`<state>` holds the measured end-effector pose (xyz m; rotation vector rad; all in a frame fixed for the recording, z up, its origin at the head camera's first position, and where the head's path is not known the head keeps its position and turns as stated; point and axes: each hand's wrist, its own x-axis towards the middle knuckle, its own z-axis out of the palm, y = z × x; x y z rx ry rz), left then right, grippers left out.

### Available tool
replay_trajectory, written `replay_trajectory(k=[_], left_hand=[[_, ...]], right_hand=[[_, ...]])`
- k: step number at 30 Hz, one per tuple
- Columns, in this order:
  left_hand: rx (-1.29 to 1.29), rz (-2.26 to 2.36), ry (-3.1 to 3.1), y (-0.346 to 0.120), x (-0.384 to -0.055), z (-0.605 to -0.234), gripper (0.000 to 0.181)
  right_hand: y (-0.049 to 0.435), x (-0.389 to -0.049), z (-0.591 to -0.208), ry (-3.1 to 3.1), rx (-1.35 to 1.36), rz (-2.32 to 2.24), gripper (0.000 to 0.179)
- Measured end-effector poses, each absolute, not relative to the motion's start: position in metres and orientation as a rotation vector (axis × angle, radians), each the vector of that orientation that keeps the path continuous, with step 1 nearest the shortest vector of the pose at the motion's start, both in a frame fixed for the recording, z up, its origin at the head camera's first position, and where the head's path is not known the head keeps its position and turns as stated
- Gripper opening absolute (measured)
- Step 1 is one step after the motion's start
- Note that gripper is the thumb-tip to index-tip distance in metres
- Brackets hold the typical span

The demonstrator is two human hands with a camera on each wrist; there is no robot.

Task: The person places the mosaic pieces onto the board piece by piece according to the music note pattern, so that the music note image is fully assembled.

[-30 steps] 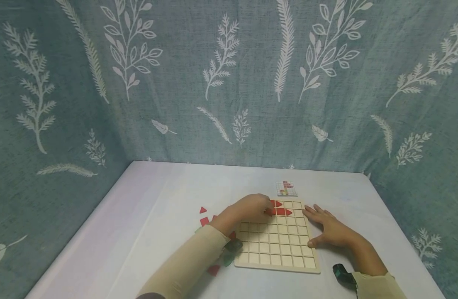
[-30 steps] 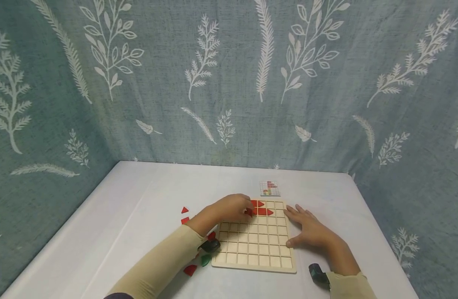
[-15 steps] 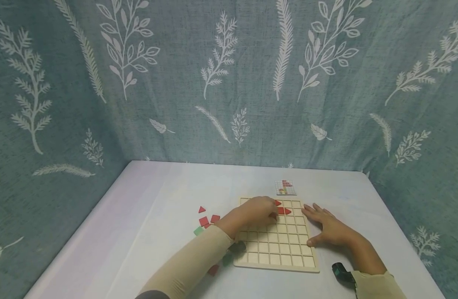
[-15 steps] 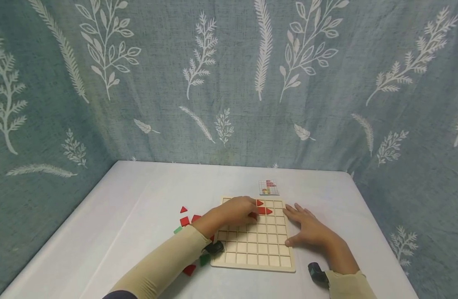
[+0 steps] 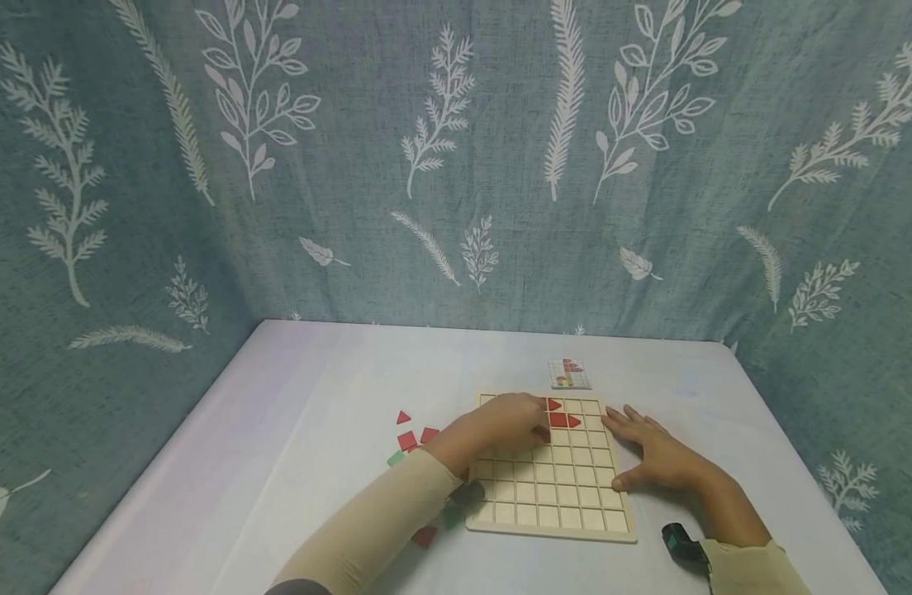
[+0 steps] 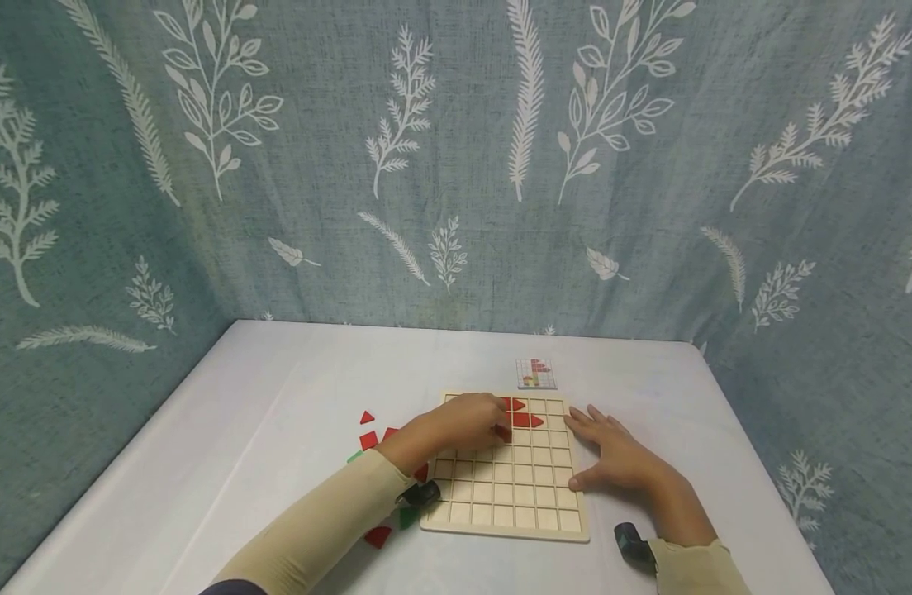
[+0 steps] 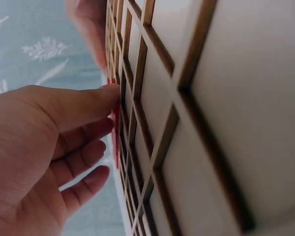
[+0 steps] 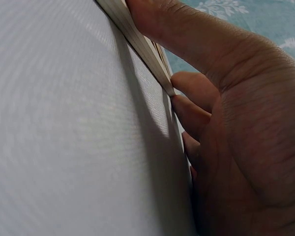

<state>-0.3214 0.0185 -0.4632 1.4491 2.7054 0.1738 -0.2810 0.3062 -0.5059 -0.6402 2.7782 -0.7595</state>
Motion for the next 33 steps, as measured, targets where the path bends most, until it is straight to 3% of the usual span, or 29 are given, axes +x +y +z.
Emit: replay_trajectory(k=[9, 16, 33], left_hand=[[1.311, 0.190, 2.762, -0.008, -0.321, -0.454, 0.023], [1.222, 0.144, 2.798, -0.040, -0.317, -0.450, 0.022], [0.696, 0.235, 2.809, -0.120, -0.304, -0.456, 0.027]], right_hand=[[0.306, -0.280, -0.505, 2.770, -0.645, -0.760, 0.114], [0.307, -0.281, -0.507, 2.769, -0.646, -0.755, 0.115], [0.302, -0.279, -0.503, 2.764, -0.587, -0.742, 0.116]])
